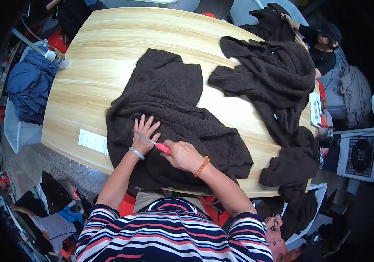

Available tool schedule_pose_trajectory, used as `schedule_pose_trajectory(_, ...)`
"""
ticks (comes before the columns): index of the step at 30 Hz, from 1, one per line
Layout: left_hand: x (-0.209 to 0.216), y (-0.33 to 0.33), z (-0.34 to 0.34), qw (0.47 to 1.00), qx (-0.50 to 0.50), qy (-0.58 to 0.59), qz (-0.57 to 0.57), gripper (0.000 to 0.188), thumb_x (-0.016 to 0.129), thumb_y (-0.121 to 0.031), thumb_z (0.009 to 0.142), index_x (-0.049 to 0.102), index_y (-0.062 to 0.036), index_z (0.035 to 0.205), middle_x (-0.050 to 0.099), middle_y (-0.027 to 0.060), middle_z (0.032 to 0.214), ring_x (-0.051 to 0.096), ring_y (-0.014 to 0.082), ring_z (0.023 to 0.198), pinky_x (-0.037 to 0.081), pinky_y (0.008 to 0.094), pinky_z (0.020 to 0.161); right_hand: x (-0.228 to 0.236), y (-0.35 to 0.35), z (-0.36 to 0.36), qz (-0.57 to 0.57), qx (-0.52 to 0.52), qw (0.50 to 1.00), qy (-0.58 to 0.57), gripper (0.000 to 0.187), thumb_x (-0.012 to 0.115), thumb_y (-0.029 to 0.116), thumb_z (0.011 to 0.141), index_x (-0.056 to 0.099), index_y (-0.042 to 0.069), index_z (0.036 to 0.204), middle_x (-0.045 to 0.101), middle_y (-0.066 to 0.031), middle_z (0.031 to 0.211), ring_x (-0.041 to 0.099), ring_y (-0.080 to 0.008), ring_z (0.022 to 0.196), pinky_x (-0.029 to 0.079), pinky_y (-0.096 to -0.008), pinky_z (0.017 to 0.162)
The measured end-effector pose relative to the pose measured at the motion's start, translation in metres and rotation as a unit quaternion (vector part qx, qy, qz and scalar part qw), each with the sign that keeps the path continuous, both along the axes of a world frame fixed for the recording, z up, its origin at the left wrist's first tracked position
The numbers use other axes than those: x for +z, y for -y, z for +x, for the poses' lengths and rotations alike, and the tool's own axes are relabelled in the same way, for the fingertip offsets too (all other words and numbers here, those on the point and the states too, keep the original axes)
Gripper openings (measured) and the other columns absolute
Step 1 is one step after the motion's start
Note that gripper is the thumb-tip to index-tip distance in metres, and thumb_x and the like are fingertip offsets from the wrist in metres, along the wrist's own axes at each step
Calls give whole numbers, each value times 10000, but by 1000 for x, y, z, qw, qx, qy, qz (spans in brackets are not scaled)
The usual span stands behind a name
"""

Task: Trimming loose threads from brown jackets using scissors on a workbench.

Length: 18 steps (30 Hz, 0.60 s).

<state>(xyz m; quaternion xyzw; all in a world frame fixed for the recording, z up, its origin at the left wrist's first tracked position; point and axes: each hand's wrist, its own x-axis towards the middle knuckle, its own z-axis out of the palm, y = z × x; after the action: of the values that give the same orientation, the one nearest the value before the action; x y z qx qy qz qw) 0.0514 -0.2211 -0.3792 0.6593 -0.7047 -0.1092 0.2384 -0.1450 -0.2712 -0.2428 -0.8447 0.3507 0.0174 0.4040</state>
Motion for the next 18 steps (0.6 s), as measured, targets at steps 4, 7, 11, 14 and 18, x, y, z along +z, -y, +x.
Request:
schedule_pose_trajectory(4,37,-13,-2,991,18,-131,-11,505,673,-221,840,564,-123,1324,454,142,1447,315,396,1399,156,604,1140,11,-4,-36,18,-11,998,63,257,609,258,906,582,71,1080,663,-224,841,644,-417,821,510,-489,738)
schedule_pose_trajectory(7,48,-18,-19,997,13,-67,-30,503,674,-257,845,570,-153,1326,455,138,1444,314,397,1397,147,625,1127,19,-10,-72,26,-77,996,-27,258,613,265,910,590,106,1112,666,-214,856,645,-411,831,511,-487,729)
schedule_pose_trajectory(11,11,-14,-30,999,-29,-3,20,463,653,-331,858,586,-233,1305,429,121,1447,245,416,1410,83,701,1107,25,-25,-104,14,-115,984,-136,271,623,286,905,600,106,1107,668,-220,835,649,-411,824,513,-495,723)
schedule_pose_trajectory(14,11,-10,-30,999,-38,3,26,413,655,-327,855,622,-244,1258,440,104,1437,233,427,1410,77,715,1099,28,-32,-112,16,-122,974,-192,280,625,316,895,615,95,1066,662,-230,805,649,-422,806,511,-504,720)
schedule_pose_trajectory(18,14,-9,-31,996,-56,21,67,319,658,-317,849,677,-222,1153,453,89,1423,223,439,1408,71,728,1089,25,-22,-75,2,-90,983,-162,301,601,349,904,608,93,1061,655,-233,783,644,-433,789,502,-519,720)
